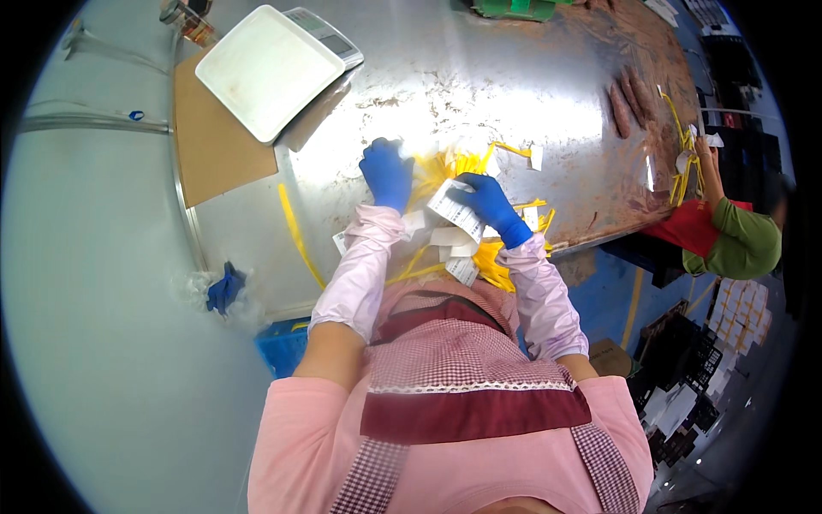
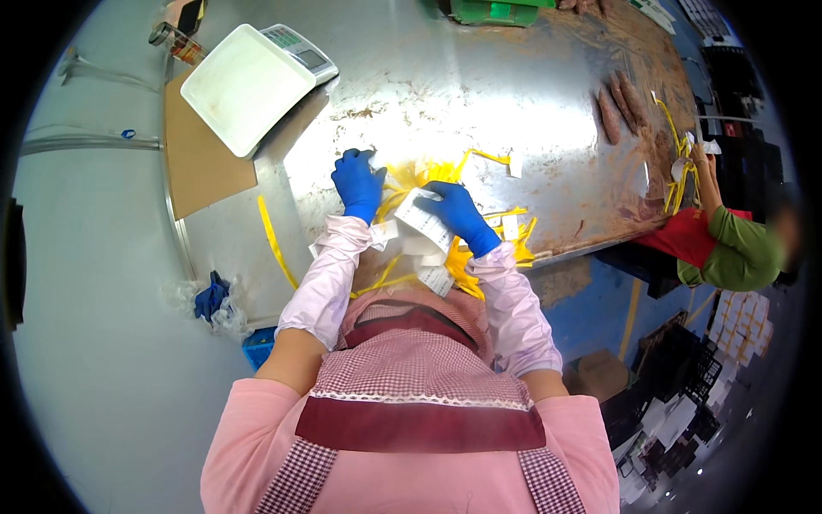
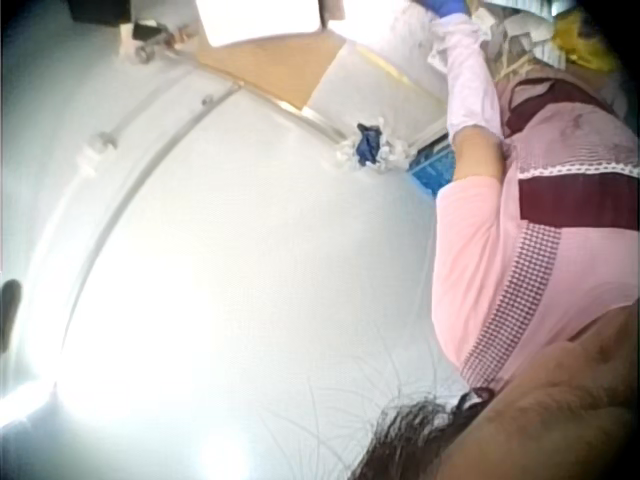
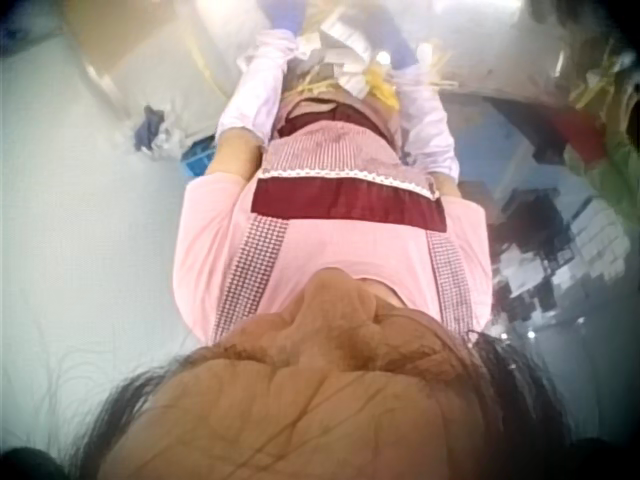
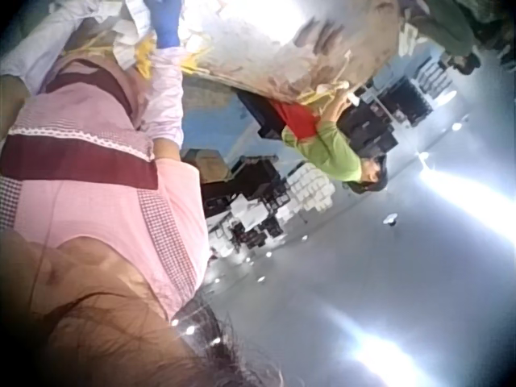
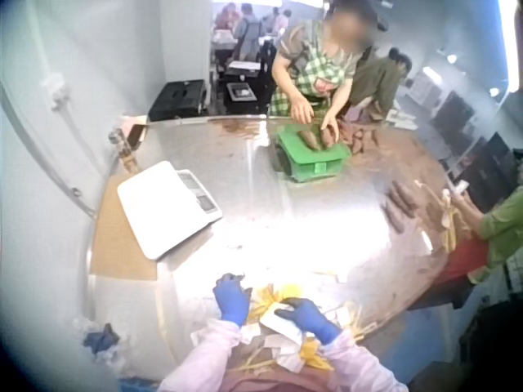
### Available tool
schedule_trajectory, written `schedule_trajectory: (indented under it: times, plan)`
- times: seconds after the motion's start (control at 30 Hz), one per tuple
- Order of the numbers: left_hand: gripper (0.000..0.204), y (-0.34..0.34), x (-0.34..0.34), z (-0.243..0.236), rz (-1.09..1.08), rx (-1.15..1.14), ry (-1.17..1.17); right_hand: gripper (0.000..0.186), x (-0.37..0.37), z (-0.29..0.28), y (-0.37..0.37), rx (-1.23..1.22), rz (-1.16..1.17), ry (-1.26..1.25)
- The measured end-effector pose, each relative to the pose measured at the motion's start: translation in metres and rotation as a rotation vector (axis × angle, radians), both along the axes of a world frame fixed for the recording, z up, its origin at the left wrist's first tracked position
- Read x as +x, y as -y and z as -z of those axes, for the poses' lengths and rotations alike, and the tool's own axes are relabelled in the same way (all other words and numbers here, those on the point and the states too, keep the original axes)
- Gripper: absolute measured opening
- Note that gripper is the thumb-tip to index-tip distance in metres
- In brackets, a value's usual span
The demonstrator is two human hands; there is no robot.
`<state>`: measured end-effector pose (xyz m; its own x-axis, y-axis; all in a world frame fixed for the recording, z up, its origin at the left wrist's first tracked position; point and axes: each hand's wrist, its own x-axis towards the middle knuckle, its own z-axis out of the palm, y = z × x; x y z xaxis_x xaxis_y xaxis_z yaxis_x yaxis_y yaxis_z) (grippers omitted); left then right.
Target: The person sorts and organizes yellow tags with attached white labels on a metal table. They repeatedly pick up, separate, and arrange the tags, occasionally handing them to a coworker. The person also places some tags into a blue basket.
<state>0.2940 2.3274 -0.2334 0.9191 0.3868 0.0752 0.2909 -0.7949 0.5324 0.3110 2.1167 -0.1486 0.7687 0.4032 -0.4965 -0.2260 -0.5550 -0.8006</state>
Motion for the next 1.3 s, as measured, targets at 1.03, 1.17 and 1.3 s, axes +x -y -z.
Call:
schedule_trajectory:
  times: [1.03, 1.17, 1.3]
  plan:
    - [0.038, 0.007, -0.077, -0.017, -0.060, -1.481, -0.066, 0.021, -0.013, -0.008, -0.049, 0.221, 0.368, -0.020]
    - [0.026, 0.014, -0.076, -0.015, -0.046, -1.392, 0.013, 0.021, -0.011, -0.009, -0.050, 0.204, 0.372, 0.004]
    - [0.022, 0.018, -0.076, -0.018, -0.082, -1.413, 0.051, 0.022, -0.009, -0.008, -0.049, 0.207, 0.378, -0.025]
